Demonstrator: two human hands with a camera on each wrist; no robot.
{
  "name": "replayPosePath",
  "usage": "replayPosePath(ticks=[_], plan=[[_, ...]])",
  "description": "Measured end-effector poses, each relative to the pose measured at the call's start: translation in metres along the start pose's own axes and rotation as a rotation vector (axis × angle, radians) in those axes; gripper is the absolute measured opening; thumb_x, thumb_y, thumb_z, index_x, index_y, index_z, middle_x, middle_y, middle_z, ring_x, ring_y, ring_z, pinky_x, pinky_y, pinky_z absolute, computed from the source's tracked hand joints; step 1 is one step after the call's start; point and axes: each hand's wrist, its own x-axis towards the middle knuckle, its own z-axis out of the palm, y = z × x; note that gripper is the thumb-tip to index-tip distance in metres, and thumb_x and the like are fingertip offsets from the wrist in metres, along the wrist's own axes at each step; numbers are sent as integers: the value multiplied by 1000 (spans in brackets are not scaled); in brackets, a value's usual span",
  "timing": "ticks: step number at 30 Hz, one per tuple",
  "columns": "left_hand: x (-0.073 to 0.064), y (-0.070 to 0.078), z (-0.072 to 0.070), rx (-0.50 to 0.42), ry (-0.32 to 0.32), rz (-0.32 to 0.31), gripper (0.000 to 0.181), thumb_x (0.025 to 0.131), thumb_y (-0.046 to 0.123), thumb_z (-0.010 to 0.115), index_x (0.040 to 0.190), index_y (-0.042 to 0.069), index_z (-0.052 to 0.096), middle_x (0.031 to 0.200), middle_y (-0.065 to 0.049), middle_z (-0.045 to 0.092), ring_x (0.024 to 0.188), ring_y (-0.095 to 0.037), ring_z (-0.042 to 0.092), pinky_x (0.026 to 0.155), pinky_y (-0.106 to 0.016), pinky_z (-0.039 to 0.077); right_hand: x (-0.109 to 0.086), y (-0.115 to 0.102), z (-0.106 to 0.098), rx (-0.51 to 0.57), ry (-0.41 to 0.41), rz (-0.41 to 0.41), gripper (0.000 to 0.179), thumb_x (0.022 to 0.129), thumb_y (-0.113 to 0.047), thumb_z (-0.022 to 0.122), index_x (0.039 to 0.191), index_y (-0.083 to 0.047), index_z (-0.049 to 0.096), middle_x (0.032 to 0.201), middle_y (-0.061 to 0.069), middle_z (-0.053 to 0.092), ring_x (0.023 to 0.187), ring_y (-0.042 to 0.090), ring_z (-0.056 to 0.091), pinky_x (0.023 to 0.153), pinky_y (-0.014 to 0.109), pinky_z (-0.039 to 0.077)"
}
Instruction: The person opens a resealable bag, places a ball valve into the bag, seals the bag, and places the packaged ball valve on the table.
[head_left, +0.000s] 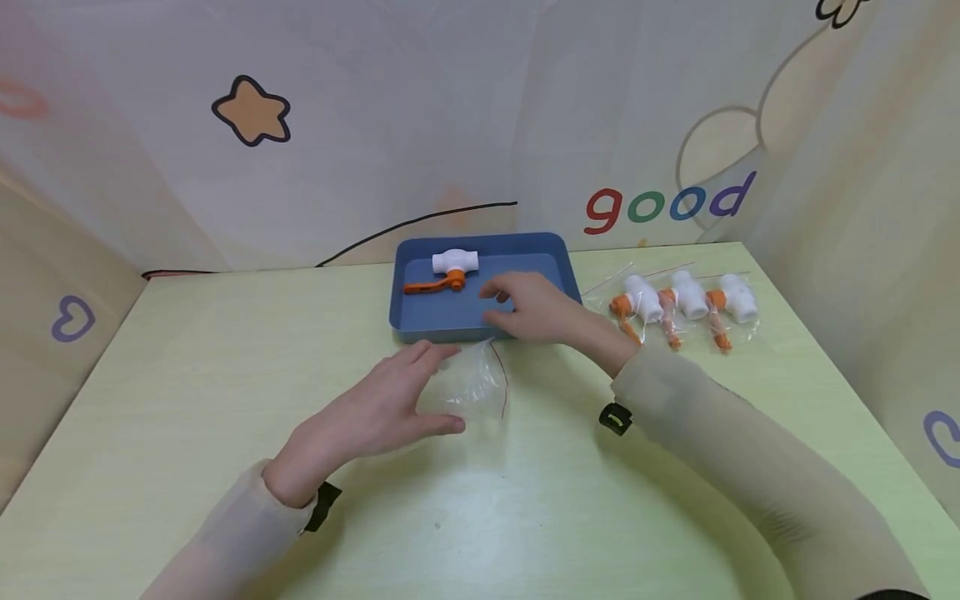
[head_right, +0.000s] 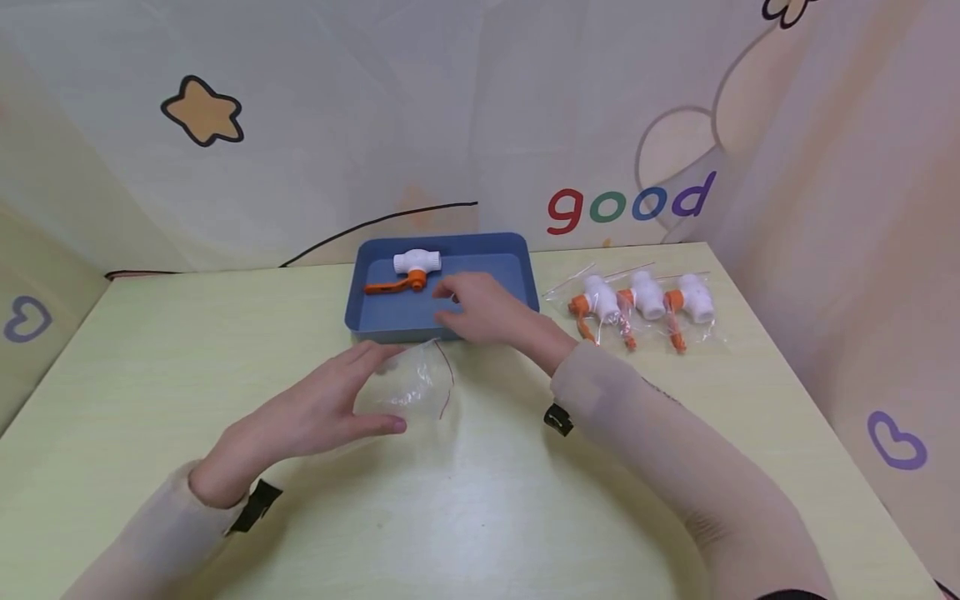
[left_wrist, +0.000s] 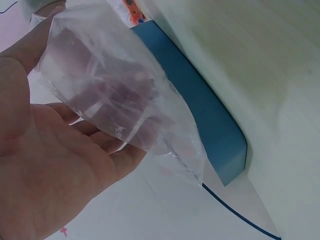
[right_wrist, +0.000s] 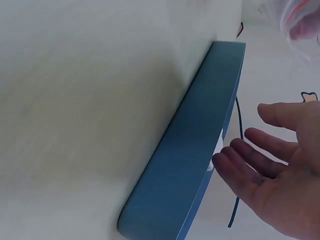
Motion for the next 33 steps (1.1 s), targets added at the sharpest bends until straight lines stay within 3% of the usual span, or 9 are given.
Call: replayPosePath(ticks=[7,13,24,33], plan=[[-1,0,0,15,-2,18,83,89,43,82,152,5,43,141,-11,53,121,-28,57,102,-48,48,26,2,-7,-115,-99,65,47,101,-19,64,142,2,55,143,17,57,131,33,52,111,47,41],[-2,1,1,1,-23,9,83,89,42,82,152,4,43,146,-12,50,126,-28,55,105,-48,47,42,7,1,-164,-188,113,55,102,-24,64,149,1,47,151,17,48,139,32,44,117,47,33],[-2,2,1,28,-24,38,81,89,41,82,151,4,45,144,-12,51,125,-29,55,105,-47,46,56,3,10,-268,-201,191,65,101,-27,65,160,-14,38,167,21,17,152,40,19,119,56,26],[-2,4,2,42,-46,41,80,89,41,81,151,5,46,141,-10,52,123,-29,55,105,-48,46,67,4,15,-361,-276,174,72,102,-23,62,164,-23,26,170,19,-5,155,38,1,120,55,23]])
